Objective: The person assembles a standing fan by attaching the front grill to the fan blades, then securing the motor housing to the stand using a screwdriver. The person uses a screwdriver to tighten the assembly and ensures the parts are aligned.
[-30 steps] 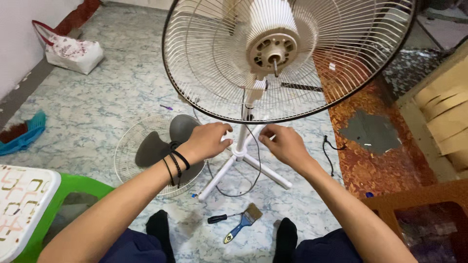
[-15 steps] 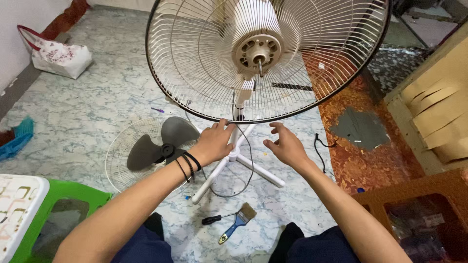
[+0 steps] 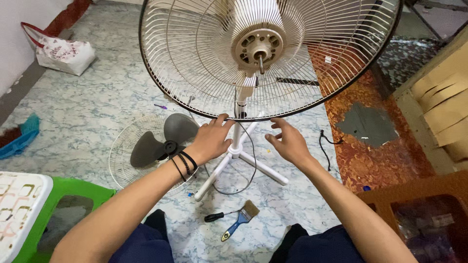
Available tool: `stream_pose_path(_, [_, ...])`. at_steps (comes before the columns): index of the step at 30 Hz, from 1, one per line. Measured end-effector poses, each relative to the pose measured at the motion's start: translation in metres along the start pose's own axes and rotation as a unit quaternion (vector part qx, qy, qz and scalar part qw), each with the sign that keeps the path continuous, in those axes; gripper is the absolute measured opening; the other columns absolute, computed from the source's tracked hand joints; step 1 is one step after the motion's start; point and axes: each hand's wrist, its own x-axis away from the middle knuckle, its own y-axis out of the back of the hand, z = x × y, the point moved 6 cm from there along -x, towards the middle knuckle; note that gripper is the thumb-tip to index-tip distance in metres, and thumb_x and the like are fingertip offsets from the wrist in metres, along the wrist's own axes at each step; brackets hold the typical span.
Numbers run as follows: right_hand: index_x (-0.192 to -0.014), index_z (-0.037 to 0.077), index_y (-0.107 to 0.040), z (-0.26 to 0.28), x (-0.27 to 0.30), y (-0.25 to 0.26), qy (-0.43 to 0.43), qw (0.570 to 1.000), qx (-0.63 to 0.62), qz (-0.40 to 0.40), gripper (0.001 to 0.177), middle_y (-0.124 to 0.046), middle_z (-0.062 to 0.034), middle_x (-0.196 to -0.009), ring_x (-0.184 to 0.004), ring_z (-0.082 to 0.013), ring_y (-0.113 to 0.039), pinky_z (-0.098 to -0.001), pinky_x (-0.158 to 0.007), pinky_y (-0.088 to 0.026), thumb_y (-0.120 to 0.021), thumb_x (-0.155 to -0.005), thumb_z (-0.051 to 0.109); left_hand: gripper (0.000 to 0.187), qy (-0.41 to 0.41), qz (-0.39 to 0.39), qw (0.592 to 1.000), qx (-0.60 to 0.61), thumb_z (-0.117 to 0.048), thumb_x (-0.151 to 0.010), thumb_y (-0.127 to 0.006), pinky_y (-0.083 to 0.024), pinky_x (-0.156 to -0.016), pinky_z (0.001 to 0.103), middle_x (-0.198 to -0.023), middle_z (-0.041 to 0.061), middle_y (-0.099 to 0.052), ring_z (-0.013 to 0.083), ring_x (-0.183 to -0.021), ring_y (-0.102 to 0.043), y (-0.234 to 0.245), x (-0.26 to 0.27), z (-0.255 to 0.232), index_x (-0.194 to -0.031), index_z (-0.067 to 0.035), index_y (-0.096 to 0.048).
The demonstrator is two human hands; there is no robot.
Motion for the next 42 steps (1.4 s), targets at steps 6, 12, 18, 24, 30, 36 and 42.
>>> stream_pose_path(6, [-0.13, 0.004, -0.061, 0.054, -0.018, 0.033, -0.007, 0.965, -0.262, -0.026, 0.05, -0.073, -0.0159, -0.113, -0.09, -0.0208, -0.075, -0.0327, -0.07, -0.062, -0.06, -0.096, 0.041, 0.062, -0.008, -0.032, 0.999, -0.002, -0.025, -0.081, -0.077, -0.05, -0.092, 0.053, -0.141, 0.019, -0.052, 0.0377, -0.122, -0.058, -0.002, -0.006, 0.005, -0.135, -0.008, -0.054])
stream_pose_path(12, [-0.125, 0.001, -0.06, 0.1, -0.063, 0.068, -0.085, 0.906, -0.415, 0.0, 0.081, -0.074, -0.0133, -0.107, -0.086, -0.0227, -0.07, -0.0386, -0.077, -0.061, -0.031, -0.095, 0.071, 0.066, -0.066, -0.069, 0.968, -0.231, -0.015, -0.073, -0.073, -0.05, -0.086, 0.043, -0.136, 0.016, -0.057, 0.0285, -0.11, -0.061, -0.004, -0.008, -0.005, -0.136, -0.008, -0.056])
stream_pose_path(18, [-0.125, 0.0, -0.062, 0.116, -0.087, 0.072, -0.118, 0.91, -0.395, 0.035, 0.086, -0.074, -0.0136, -0.103, -0.09, -0.0237, -0.071, -0.0424, -0.085, -0.059, -0.037, -0.091, 0.074, 0.045, -0.145, -0.119, 0.886, -0.424, -0.019, -0.082, -0.063, -0.045, -0.095, 0.042, -0.117, 0.012, -0.061, 0.0255, -0.109, -0.057, 0.013, -0.018, 0.0, -0.123, -0.003, -0.061])
stream_pose_path(24, [-0.121, 0.001, -0.066, 0.118, -0.098, 0.067, -0.125, 0.9, -0.415, 0.048, 0.084, -0.075, -0.012, -0.097, -0.087, -0.0236, -0.074, -0.0426, -0.083, -0.059, -0.043, -0.085, 0.073, 0.032, -0.22, -0.163, 0.875, -0.399, -0.019, -0.081, -0.065, -0.048, -0.087, 0.04, -0.114, 0.005, -0.061, 0.0213, -0.108, -0.057, 0.022, -0.017, 0.011, -0.11, -0.006, -0.07])
stream_pose_path(30, [-0.12, 0.001, -0.066, 0.113, -0.1, 0.063, -0.145, 0.883, -0.445, 0.035, 0.08, -0.076, -0.0094, -0.093, -0.082, -0.0203, -0.074, -0.037, -0.079, -0.059, -0.051, -0.083, 0.07, 0.016, -0.261, -0.134, 0.901, -0.319, -0.017, -0.088, -0.067, -0.049, -0.078, 0.037, -0.1, 0.0, -0.058, 0.0179, -0.1, -0.059, 0.017, -0.013, 0.021, -0.1, -0.008, -0.073])
stream_pose_path(36, [-0.118, -0.003, -0.067, 0.107, -0.105, 0.064, -0.181, 0.842, -0.508, -0.025, 0.073, -0.075, -0.005, -0.086, -0.071, -0.0114, -0.071, -0.0284, -0.069, -0.06, -0.073, -0.08, 0.059, 0.009, -0.307, -0.116, 0.898, -0.293, -0.015, -0.084, -0.067, -0.049, -0.068, 0.033, -0.102, -0.002, -0.059, 0.0167, -0.096, -0.059, 0.007, -0.014, 0.02, -0.084, -0.008, -0.072])
stream_pose_path(42, [-0.113, 0.003, -0.067, 0.11, -0.107, 0.073, -0.205, 0.844, -0.486, -0.096, 0.055, -0.076, -0.0057, -0.078, -0.052, -0.0032, -0.047, -0.0226, -0.052, -0.047, -0.08, -0.081, 0.047, 0.005, -0.315, -0.076, 0.894, -0.31, -0.013, -0.084, -0.069, -0.049, -0.069, 0.032, -0.103, -0.001, -0.057, 0.0177, -0.1, -0.057, -0.004, -0.016, 0.023, -0.082, -0.009, -0.071])
